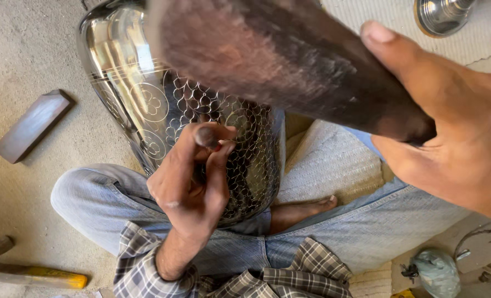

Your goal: The person sits cross-legged on the floor holding a large brass vase between their legs and hammers a small punch against the vase surface with a wooden mallet, working a decorative pattern into the metal. They reposition the punch repeatedly along the etched design while striking.

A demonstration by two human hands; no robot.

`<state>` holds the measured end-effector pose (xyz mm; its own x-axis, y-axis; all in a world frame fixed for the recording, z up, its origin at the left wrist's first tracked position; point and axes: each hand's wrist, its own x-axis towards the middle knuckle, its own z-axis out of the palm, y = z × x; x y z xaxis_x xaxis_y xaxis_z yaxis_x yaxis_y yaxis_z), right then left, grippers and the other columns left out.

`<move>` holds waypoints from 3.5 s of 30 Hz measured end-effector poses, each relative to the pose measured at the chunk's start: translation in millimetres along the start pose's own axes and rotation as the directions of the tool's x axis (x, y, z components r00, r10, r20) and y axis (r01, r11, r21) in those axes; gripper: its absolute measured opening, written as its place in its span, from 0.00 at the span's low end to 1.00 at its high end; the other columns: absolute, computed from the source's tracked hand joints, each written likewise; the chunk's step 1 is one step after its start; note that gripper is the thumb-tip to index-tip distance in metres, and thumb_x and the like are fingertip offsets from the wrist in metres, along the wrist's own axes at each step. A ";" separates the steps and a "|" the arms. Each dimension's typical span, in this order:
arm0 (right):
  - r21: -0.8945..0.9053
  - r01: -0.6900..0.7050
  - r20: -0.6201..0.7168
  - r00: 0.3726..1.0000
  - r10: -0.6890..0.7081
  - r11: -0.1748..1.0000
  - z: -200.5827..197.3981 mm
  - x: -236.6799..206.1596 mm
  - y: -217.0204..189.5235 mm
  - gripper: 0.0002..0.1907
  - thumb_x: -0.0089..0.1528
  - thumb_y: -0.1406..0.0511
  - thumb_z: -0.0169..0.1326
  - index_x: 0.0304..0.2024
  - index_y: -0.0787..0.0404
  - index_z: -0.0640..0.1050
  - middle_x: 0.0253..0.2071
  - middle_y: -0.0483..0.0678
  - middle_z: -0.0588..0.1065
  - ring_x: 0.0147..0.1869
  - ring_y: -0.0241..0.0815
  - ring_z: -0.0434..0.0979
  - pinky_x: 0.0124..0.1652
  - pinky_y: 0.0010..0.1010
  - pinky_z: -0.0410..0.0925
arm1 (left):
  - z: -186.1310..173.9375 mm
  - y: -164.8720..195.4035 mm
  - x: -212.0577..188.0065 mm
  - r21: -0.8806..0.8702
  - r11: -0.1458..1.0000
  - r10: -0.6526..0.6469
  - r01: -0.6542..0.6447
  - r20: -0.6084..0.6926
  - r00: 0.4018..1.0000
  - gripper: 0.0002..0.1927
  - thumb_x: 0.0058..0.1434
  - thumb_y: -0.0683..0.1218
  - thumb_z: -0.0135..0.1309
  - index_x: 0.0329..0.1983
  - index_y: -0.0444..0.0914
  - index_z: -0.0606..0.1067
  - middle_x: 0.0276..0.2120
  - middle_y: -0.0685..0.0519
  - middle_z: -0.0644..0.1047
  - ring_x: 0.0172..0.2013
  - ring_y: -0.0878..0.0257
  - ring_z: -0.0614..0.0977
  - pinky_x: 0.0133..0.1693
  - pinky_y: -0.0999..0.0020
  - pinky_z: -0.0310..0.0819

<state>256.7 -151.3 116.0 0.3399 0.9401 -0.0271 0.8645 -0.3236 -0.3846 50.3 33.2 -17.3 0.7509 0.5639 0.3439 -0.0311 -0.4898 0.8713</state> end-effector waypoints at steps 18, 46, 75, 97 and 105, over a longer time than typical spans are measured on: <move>-0.017 -0.071 -0.029 0.997 0.070 0.997 0.0 -7.4 4.8 0.41 0.56 0.79 0.62 0.70 0.56 0.64 0.33 0.50 0.73 0.30 0.43 0.75 0.32 0.34 0.69 | -16.3 -5.7 26.5 -0.139 0.990 0.056 -0.029 0.197 0.979 0.18 0.69 0.37 0.59 0.61 0.36 0.72 0.49 0.50 0.83 0.47 0.64 0.88 0.46 0.69 0.88; -0.309 0.242 0.205 0.961 -0.185 0.920 -21.8 36.7 -31.9 0.48 0.54 0.79 0.59 0.71 0.35 0.65 0.27 0.43 0.70 0.22 0.37 0.67 0.24 0.31 0.67 | 23.3 -26.8 -33.2 -0.368 0.930 -0.123 0.005 -0.298 0.947 0.27 0.67 0.31 0.58 0.63 0.36 0.60 0.45 0.46 0.76 0.40 0.62 0.83 0.41 0.71 0.87; -0.020 -0.138 -0.041 0.990 0.137 0.990 30.7 -27.1 9.6 0.45 0.50 0.78 0.60 0.71 0.62 0.63 0.41 0.57 0.78 0.35 0.50 0.80 0.33 0.37 0.73 | -8.3 -15.0 38.6 0.002 0.989 0.141 -0.148 0.289 0.947 0.19 0.72 0.41 0.60 0.64 0.42 0.74 0.46 0.53 0.85 0.36 0.69 0.88 0.34 0.76 0.84; 0.212 -0.273 -0.304 0.894 0.329 0.938 118.2 -97.8 -0.8 0.42 0.56 0.76 0.60 0.73 0.63 0.63 0.49 0.64 0.77 0.45 0.53 0.82 0.40 0.39 0.74 | -17.6 -9.6 83.9 -0.151 0.975 0.219 -0.162 0.540 0.813 0.13 0.65 0.34 0.58 0.51 0.38 0.74 0.43 0.51 0.84 0.35 0.66 0.88 0.31 0.73 0.86; -0.029 -0.245 -0.303 0.926 0.225 0.969 90.0 -75.0 26.4 0.38 0.56 0.79 0.60 0.69 0.66 0.65 0.34 0.58 0.76 0.31 0.48 0.77 0.28 0.38 0.69 | -15.6 -3.4 42.8 -0.067 0.995 0.090 -0.075 0.261 0.961 0.17 0.72 0.37 0.60 0.60 0.33 0.70 0.45 0.48 0.83 0.38 0.66 0.88 0.38 0.74 0.88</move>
<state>220.7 -220.7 24.9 0.6213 0.7655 0.1676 0.7653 -0.5467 -0.3397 72.3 69.4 0.0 0.8912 0.3244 0.3171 -0.1313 -0.4847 0.8648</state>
